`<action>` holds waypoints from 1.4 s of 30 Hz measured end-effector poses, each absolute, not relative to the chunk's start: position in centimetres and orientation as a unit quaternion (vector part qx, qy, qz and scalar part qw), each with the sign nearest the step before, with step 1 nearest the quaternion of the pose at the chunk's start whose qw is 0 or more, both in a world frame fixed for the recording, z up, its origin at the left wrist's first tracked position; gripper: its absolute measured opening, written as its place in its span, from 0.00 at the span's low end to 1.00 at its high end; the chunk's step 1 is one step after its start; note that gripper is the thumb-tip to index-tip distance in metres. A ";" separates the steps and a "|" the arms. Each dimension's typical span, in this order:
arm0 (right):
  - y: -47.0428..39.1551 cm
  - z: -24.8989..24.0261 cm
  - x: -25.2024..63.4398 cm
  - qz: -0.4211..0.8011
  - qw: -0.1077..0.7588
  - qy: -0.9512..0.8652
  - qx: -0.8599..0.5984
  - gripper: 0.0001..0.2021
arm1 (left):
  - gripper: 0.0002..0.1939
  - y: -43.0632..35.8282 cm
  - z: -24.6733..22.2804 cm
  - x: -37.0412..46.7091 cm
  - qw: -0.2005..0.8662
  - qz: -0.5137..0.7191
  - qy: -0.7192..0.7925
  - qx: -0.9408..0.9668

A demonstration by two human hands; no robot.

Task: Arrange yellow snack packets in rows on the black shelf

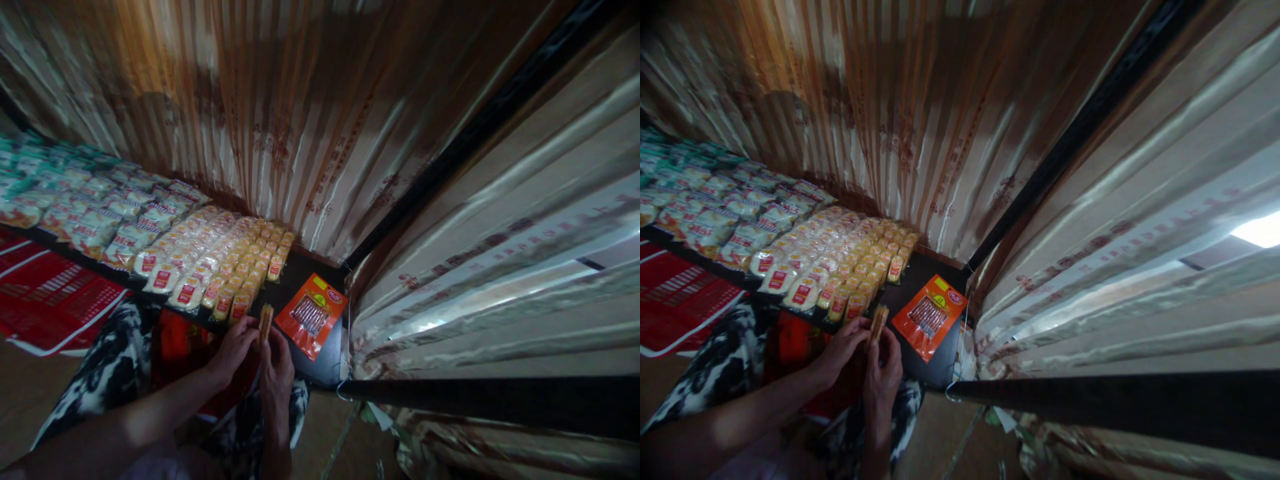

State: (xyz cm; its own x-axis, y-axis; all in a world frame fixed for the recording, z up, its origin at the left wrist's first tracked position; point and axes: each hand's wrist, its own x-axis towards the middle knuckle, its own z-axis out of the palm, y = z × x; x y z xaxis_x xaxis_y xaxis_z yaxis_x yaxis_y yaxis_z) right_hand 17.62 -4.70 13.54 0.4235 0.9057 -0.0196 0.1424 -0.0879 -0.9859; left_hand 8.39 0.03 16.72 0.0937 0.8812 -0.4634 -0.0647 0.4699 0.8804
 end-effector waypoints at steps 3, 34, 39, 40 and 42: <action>-4.5 13.9 17.4 0.354 0.551 -0.402 -0.640 0.18 | 0.12 -0.1 16.9 8.2 0.640 0.378 0.560 0.367; -3.9 11.7 17.0 0.272 0.477 -0.434 -0.714 0.25 | 0.12 0.0 15.7 7.0 0.598 0.371 0.568 0.426; -3.5 11.9 17.1 0.254 0.464 -0.456 -0.716 0.25 | 0.12 0.2 16.1 7.3 0.604 0.376 0.557 0.429; -3.4 11.8 17.2 0.245 0.460 -0.462 -0.718 0.24 | 0.12 0.2 16.1 7.4 0.606 0.378 0.552 0.429; -3.2 11.7 17.4 0.229 0.451 -0.472 -0.722 0.24 | 0.11 0.4 16.0 7.5 0.608 0.385 0.545 0.430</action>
